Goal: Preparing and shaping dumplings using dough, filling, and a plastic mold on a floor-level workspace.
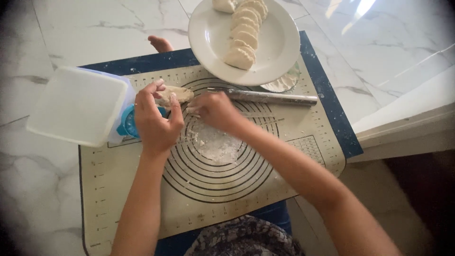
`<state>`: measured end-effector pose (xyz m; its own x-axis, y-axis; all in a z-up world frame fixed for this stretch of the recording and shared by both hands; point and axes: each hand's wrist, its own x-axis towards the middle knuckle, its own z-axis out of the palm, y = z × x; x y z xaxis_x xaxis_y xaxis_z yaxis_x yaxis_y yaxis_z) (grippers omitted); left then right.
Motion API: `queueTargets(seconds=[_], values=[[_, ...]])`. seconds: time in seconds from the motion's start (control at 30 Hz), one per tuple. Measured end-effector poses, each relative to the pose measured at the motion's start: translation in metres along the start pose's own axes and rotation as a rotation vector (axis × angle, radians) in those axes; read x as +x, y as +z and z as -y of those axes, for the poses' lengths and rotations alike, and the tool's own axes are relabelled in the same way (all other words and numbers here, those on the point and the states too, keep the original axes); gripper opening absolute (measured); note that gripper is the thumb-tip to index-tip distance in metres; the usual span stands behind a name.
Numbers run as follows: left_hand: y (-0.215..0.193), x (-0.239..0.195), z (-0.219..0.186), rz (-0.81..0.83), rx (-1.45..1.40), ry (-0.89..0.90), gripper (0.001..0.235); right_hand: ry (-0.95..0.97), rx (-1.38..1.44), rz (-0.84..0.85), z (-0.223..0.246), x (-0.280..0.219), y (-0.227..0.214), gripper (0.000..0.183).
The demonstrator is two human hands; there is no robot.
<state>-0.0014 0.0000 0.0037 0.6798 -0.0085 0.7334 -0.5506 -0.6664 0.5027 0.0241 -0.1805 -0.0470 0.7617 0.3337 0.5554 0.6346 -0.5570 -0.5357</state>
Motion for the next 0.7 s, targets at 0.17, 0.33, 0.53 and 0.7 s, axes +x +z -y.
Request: queueTargets(seconds=[0.17, 0.33, 0.53, 0.7], values=[[-0.001, 0.003, 0.002, -0.005, -0.085, -0.048, 0.031, 0.072, 0.102, 0.164, 0.041, -0.007, -0.028, 0.014], [-0.002, 0.001, 0.001, 0.004, -0.084, -0.099, 0.033, -0.036, 0.034, 0.173, 0.057, -0.054, -0.003, 0.015], [-0.001, -0.001, -0.001, 0.041, -0.117, -0.102, 0.032, 0.204, 0.195, 0.325, 0.047, -0.035, -0.026, 0.018], [-0.002, 0.001, 0.003, 0.041, -0.105, -0.11, 0.032, 0.217, 0.112, 0.14, 0.033, -0.033, -0.043, 0.014]])
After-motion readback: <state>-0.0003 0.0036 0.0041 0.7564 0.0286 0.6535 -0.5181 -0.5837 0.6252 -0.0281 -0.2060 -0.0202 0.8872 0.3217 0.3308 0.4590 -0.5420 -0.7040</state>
